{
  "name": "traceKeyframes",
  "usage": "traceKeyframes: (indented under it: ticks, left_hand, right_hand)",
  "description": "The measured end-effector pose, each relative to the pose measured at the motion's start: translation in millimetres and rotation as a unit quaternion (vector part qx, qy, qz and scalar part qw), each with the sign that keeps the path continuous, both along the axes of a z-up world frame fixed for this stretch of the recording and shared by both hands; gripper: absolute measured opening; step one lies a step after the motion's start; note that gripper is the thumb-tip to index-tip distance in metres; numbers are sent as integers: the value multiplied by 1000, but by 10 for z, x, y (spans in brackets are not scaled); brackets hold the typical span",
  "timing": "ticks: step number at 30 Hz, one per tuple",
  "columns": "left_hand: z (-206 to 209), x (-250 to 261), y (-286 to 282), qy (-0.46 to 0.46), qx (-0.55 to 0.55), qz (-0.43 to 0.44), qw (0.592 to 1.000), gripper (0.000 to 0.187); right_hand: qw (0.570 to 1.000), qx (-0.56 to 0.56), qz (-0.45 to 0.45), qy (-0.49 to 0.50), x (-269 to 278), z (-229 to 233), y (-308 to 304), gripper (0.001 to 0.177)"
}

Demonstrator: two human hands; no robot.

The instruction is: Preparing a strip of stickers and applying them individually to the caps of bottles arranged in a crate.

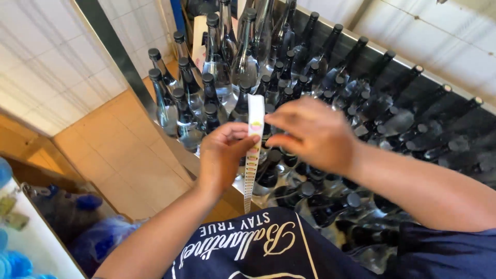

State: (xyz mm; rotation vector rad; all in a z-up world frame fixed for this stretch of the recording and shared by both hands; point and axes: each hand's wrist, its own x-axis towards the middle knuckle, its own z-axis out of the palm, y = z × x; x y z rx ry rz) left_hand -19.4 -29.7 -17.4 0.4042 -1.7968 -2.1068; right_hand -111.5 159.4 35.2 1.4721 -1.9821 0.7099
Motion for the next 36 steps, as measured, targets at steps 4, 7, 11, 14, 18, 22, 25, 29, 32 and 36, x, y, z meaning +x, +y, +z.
traceKeyframes:
  ticks: [4, 7, 11, 14, 18, 22, 25, 29, 32, 36]
  left_hand:
    - [270, 219, -214, -27, -81, -6, 996, 18]
    - [365, 308, -501, 129, -203, -6, 971, 13]
    - [216, 330, -759, 226, -274, 15, 935, 13]
    - [169, 289, -862, 242, -301, 4, 922, 13]
    - [221, 223, -835, 223, -287, -60, 930, 12]
    - [236, 43, -765, 132, -256, -112, 951, 14]
    - [161, -186, -681, -2, -153, -152, 976, 13]
    - [63, -369, -619, -77, -27, -149, 986, 16]
    - [-45, -452, -547, -90, 44, -132, 986, 17]
    - [17, -520, -482, -82, 125, -97, 984, 12]
  right_hand:
    - [996, -24, 30, -77, 368, 203, -410, 25]
    - [986, -49, 21, -157, 544, 236, -641, 28]
    - [983, -60, 3, -176, 730, 272, -840, 19]
    - [981, -51, -12, -187, 778, 308, -898, 13]
    - [968, 1, -59, -245, 580, 353, -725, 13]
    - [860, -75, -186, -469, 64, 486, -385, 13]
    - [833, -135, -177, -507, -664, 428, 58, 17]
    - [796, -174, -217, -537, -1975, -62, 944, 16]
    - [805, -187, -264, -498, -3169, -718, 1980, 17]
    - [827, 157, -530, -104, -4618, -1644, 3061, 45]
